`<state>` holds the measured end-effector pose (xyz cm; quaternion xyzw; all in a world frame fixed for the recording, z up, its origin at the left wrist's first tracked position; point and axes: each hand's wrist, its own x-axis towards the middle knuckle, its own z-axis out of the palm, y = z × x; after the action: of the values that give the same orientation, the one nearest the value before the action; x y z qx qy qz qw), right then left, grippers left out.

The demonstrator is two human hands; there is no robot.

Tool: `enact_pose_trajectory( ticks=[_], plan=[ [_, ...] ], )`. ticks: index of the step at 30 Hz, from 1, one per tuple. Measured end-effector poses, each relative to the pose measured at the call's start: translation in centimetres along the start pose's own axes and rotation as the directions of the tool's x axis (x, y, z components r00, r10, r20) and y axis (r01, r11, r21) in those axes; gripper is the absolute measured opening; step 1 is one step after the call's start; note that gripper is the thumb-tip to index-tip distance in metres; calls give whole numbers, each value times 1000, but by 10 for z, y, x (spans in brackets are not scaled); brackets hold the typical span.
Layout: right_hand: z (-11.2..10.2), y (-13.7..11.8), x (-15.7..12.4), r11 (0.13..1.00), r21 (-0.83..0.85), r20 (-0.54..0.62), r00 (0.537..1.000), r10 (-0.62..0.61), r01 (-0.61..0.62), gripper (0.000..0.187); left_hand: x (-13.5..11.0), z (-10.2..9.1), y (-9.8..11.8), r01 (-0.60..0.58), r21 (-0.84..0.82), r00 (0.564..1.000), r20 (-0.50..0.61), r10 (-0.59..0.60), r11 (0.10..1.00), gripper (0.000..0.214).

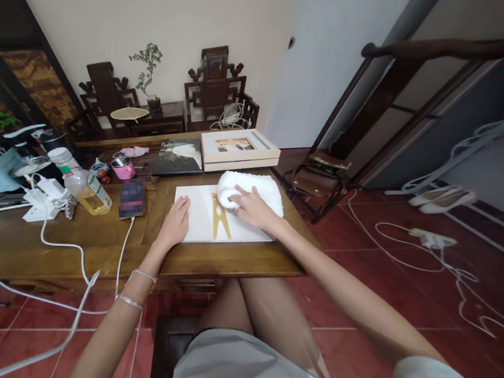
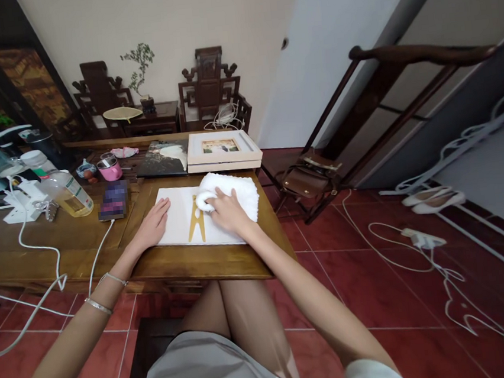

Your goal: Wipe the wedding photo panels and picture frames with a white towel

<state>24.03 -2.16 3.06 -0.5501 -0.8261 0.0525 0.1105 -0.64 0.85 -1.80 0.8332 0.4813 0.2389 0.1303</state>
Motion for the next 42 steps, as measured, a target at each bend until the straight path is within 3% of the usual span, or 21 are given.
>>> enact_pose_trajectory(
  ticks=[7, 10, 13, 18, 22, 25, 29, 32, 34, 36, 42],
  plan=[
    [-4, -35, -96, 978, 4, 5, 978, -211, 211, 40, 1, 2, 3, 10, 16, 1000, 5, -10, 1000, 50],
    [-7, -35, -117, 964, 57, 22, 965, -262, 260, 39, 0, 1, 3, 11, 33, 1000, 20, -11, 999, 51],
    [-7, -22, -100, 969, 65, 16, 970, -242, 240, 43, 1, 0, 3, 13, 41, 1000, 27, -14, 999, 51],
    [-4, 1, -20, 996, 12, 36, 995, -94, 94, 46, 6, 1, 5, 23, 39, 999, 31, -24, 999, 49],
    [-3, -10, 13, 998, -26, 28, 998, -50, 50, 44, 9, 3, 3, 49, 54, 998, 31, -50, 997, 50],
    [-3, -31, -8, 991, -85, 16, 995, -103, 104, 42, 9, 4, 1, 42, 52, 999, 6, -43, 998, 49],
    [-9, -53, -64, 969, -65, 62, 970, -235, 239, 42, 12, 4, -1, 29, 55, 999, 35, -31, 998, 49],
    [-14, -54, -89, 951, -14, 94, 947, -306, 309, 42, 16, 3, -2, 11, 56, 998, 60, -15, 998, 50],
    [-13, -46, -85, 950, -2, 88, 946, -311, 312, 44, 18, 3, -3, 1, 55, 998, 59, -4, 998, 50],
    [-10, -34, -65, 955, -15, 65, 953, -296, 297, 47, 19, 3, -4, -2, 49, 999, 50, 0, 999, 50],
    [0, -6, 32, 979, -97, 29, 984, -175, 177, 44, 19, 2, -9, 2, 10, 999, 33, -3, 1000, 50]
  ],
)
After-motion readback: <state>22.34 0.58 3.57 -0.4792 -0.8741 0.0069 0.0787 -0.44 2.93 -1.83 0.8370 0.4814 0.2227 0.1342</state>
